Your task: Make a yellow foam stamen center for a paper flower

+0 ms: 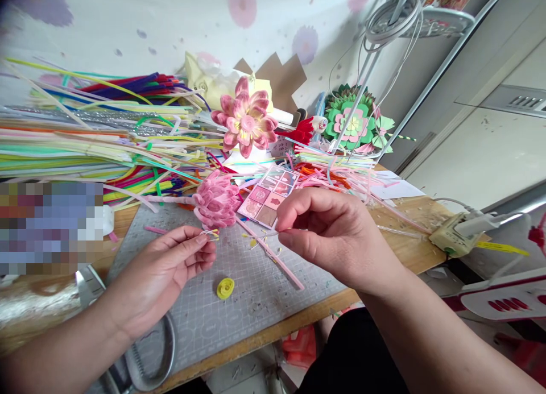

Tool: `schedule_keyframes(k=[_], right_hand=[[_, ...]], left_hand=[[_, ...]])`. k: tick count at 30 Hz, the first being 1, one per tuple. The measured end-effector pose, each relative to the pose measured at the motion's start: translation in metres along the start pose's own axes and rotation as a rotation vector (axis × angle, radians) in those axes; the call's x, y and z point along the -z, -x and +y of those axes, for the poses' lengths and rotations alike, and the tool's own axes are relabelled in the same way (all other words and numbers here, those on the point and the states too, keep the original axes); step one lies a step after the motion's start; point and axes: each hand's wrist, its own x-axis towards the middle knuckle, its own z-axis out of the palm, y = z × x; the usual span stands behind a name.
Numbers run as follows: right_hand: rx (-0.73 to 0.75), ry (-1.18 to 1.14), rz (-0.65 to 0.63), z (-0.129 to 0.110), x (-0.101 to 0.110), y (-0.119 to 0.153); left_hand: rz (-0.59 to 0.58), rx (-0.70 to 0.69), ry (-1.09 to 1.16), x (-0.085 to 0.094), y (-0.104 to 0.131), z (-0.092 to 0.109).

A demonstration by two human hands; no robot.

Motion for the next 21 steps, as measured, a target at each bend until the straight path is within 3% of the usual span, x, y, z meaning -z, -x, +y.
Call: schedule_keyframes(k=[8,12,15,21], right_hand=[[-0.036,-0.266,-0.131,-0.004,0.0,0.004],[-0.105,-0.249,-0.165,-0.005,-0.008,0.003],[-0.149,-0.172,-0.186,-0.002,-0.014,0.001],[-0.094,-0.221,-0.129,-0.013,-0.009,-0.001]], left_hand=[[0.009,-0.047,-0.05,0.002,-0.002,-0.002],[-0.058,-0.134,-0.154,0.003,0.0,-0.002],[-0.165,-0.245,-0.451,0.005,-0.001,-0.001],[-0.226,-0.488,-1.403,0.015,-0.014,0.0]])
